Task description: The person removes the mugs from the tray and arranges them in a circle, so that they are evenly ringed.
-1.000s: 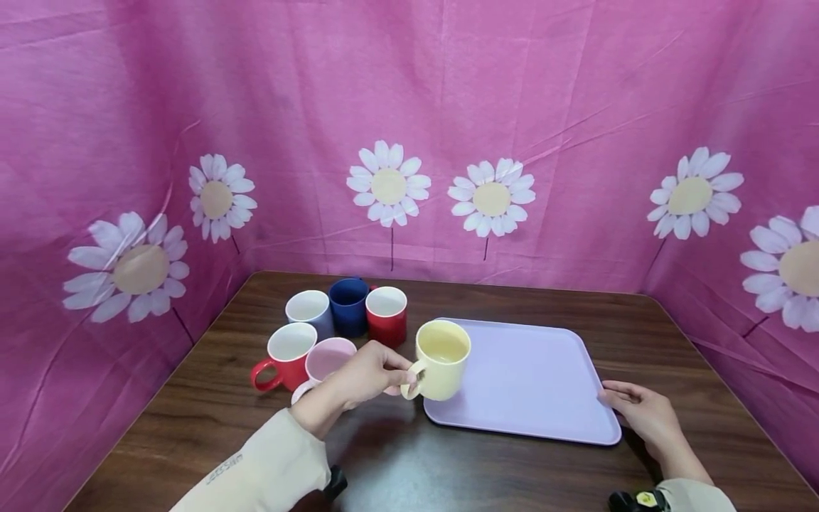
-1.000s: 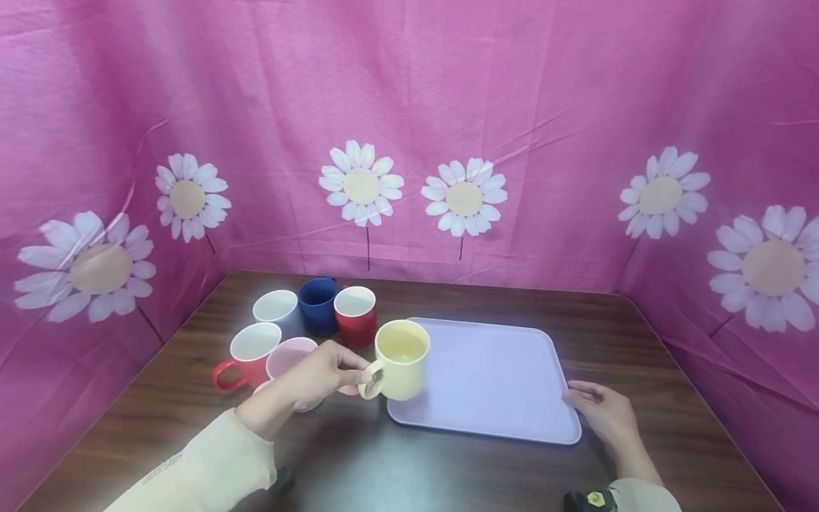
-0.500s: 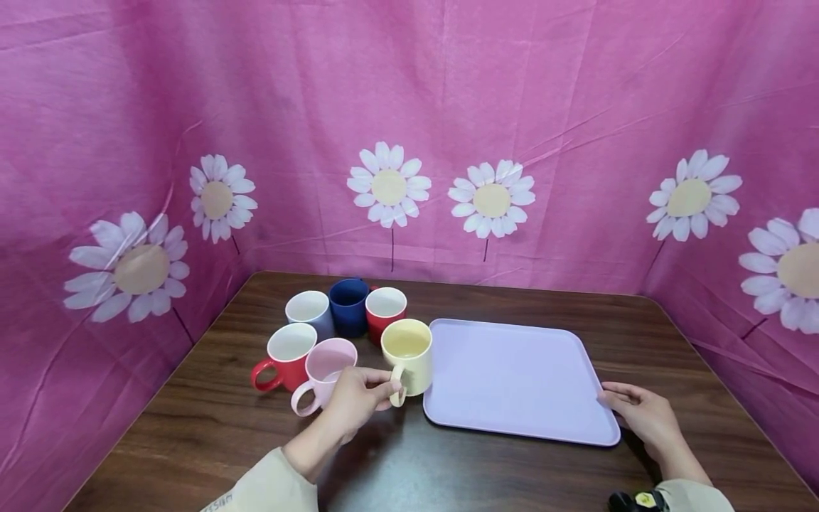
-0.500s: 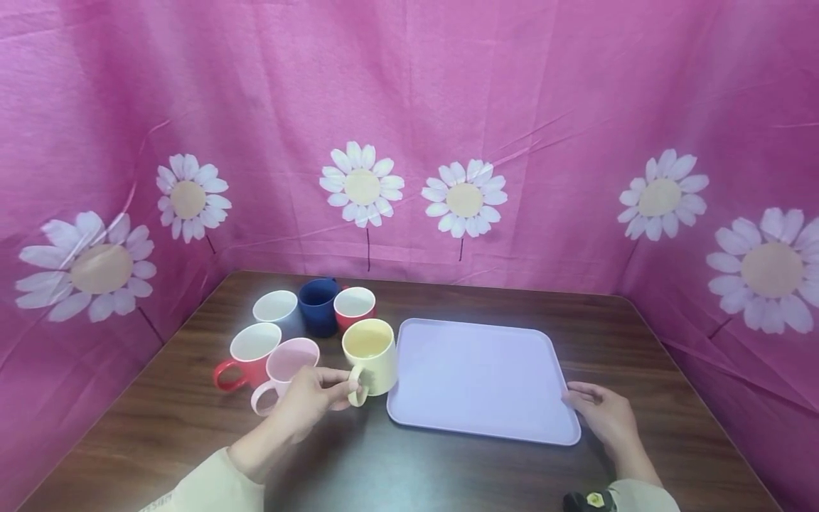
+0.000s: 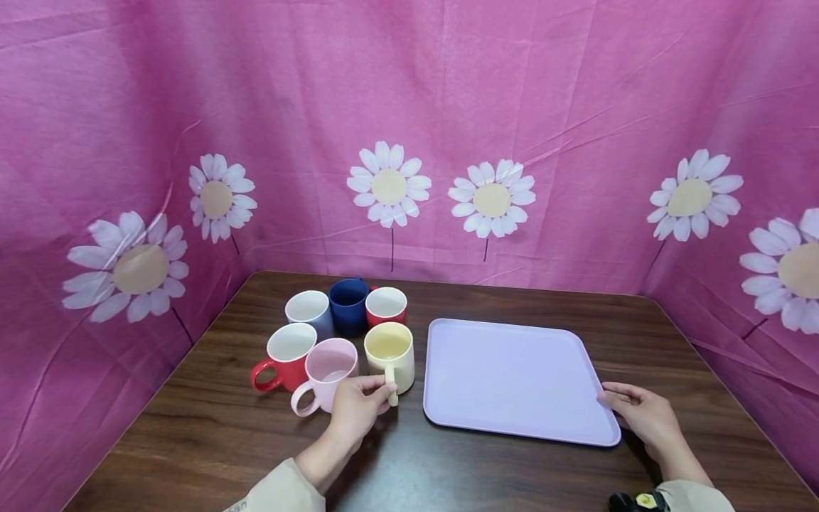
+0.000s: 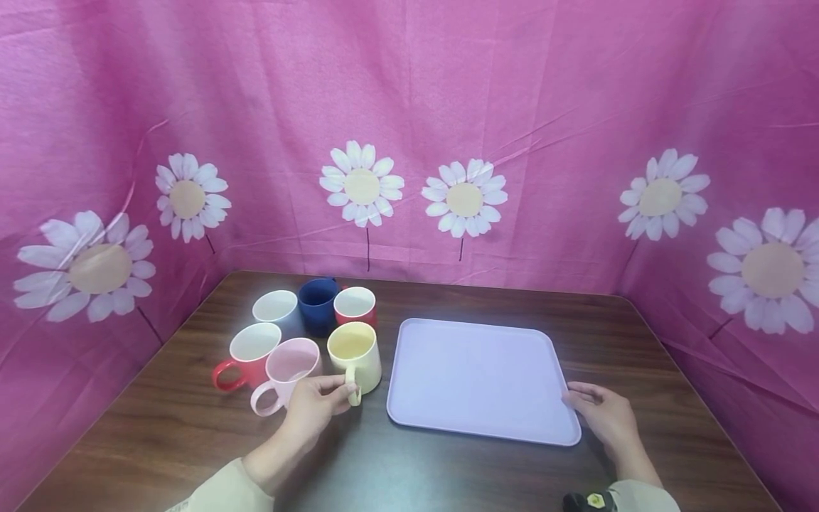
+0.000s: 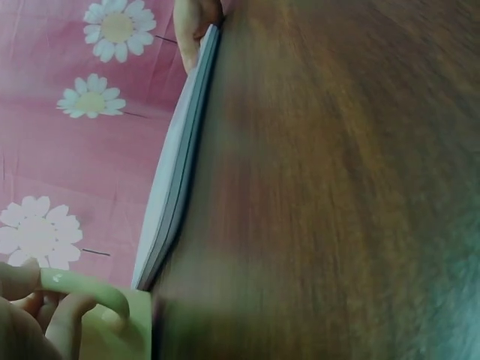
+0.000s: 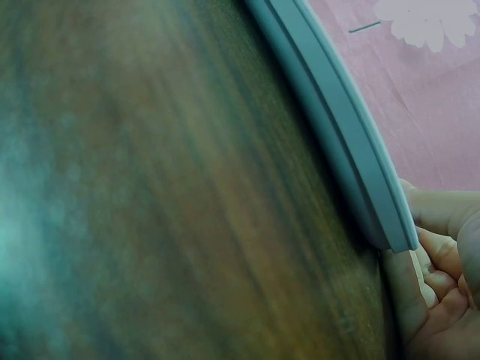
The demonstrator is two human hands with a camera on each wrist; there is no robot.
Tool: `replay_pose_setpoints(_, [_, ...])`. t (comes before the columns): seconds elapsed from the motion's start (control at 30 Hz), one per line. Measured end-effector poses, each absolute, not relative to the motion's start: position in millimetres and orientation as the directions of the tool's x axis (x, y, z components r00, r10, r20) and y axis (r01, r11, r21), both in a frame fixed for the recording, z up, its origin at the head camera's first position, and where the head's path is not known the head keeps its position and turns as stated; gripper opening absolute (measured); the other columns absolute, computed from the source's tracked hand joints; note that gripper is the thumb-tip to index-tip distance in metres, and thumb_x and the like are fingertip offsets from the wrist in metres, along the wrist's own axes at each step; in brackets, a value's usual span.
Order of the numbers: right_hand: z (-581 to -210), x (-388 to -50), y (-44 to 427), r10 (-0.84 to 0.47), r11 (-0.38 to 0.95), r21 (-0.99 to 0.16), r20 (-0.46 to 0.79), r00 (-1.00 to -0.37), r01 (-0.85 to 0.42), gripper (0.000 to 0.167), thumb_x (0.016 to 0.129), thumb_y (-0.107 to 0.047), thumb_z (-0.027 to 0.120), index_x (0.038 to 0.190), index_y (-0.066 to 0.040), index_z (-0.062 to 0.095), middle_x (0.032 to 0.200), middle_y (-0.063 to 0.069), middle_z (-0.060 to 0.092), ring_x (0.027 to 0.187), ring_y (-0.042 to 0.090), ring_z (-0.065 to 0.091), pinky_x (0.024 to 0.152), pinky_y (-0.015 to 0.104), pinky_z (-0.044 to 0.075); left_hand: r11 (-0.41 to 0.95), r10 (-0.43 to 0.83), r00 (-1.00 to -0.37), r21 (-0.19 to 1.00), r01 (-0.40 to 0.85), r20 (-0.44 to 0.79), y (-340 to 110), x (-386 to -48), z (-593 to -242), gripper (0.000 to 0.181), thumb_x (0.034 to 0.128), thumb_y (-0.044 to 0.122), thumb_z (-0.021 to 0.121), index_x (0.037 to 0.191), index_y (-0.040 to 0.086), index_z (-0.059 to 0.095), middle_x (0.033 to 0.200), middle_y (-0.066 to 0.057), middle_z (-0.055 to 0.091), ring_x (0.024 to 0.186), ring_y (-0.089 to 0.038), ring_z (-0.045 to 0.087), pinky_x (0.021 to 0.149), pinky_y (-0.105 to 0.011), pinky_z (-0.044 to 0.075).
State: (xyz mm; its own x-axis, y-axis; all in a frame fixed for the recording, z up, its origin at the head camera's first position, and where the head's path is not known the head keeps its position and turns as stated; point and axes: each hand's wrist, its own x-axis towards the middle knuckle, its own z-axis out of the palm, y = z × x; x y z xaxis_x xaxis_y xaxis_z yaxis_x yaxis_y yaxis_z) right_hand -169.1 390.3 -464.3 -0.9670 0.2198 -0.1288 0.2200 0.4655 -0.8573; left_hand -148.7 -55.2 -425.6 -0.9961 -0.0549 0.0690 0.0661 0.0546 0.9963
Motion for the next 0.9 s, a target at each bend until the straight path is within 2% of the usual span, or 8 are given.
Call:
replay_pose_setpoints(0.27, [-466.2,-169.0,390.2,0.211,0.461,-0.864,-0.115,-0.971,0.203,0.06,0.088,-0.03,0.07,0.123,0.016,0.053,0.092,0.003,0.071,0.077,-0.005,0.058,0.067,0.02,0.052,0.089,-0.134,-0.986,0.992,0.085,0.096,-51.8,-152.5,-433.2,0.019,0.0824,-0.004,0.07,0.095,-0.017,0.067,0.079,-0.02,0.067,0.07,-0.023,0.066,0.061,-0.029,0.056])
replay_pose_setpoints(0.37, [-466.0,-168.6,389.7,0.216,0.461,-0.863,-0.116,-0.97,0.206,0.06,0.088,-0.03,0.07,0.123,0.015,0.053,0.092,0.002,0.071,0.077,-0.005,0.058,0.067,0.02,0.052,0.098,-0.158,-0.982,0.991,0.088,0.102,-51.0,-153.4,-435.0,0.018,0.0817,-0.003,0.07,0.094,-0.016,0.068,0.077,-0.019,0.067,0.067,-0.021,0.065,0.059,-0.027,0.055])
replay_pose_setpoints(0.6, [-464.7,-167.9,388.9,0.211,0.437,-0.874,-0.13,-0.969,0.213,0.06,0.088,-0.027,0.07,0.124,0.017,0.05,0.092,0.003,0.071,0.077,-0.004,0.058,0.067,0.021,0.053,0.144,-0.209,-0.971,0.986,0.082,0.112,-51.7,-154.1,-437.3,0.017,0.0798,-0.002,0.072,0.092,-0.013,0.07,0.067,-0.015,0.065,0.055,-0.009,0.059,0.052,-0.017,0.048])
replay_pose_setpoints(0.73, [-464.0,-167.9,388.7,0.205,0.437,-0.876,-0.124,-0.971,0.205,0.059,0.088,-0.026,0.07,0.124,0.017,0.051,0.091,0.002,0.071,0.077,-0.005,0.058,0.067,0.02,0.052,0.136,-0.223,-0.97,0.988,0.072,0.102,-52.7,-156.1,-438.9,0.015,0.0794,-0.002,0.072,0.091,-0.012,0.07,0.066,-0.016,0.065,0.056,-0.012,0.059,0.052,-0.018,0.048])
replay_pose_setpoints(0.9, [-463.1,-168.8,389.6,0.204,0.444,-0.871,-0.13,-0.97,0.21,0.059,0.088,-0.027,0.07,0.124,0.017,0.051,0.093,0.003,0.071,0.077,-0.005,0.058,0.067,0.02,0.052,0.114,-0.189,-0.979,0.992,0.059,0.08,-55.8,-155.5,-437.9,0.018,0.0799,-0.002,0.071,0.093,-0.014,0.068,0.072,-0.018,0.067,0.062,-0.017,0.063,0.056,-0.019,0.05])
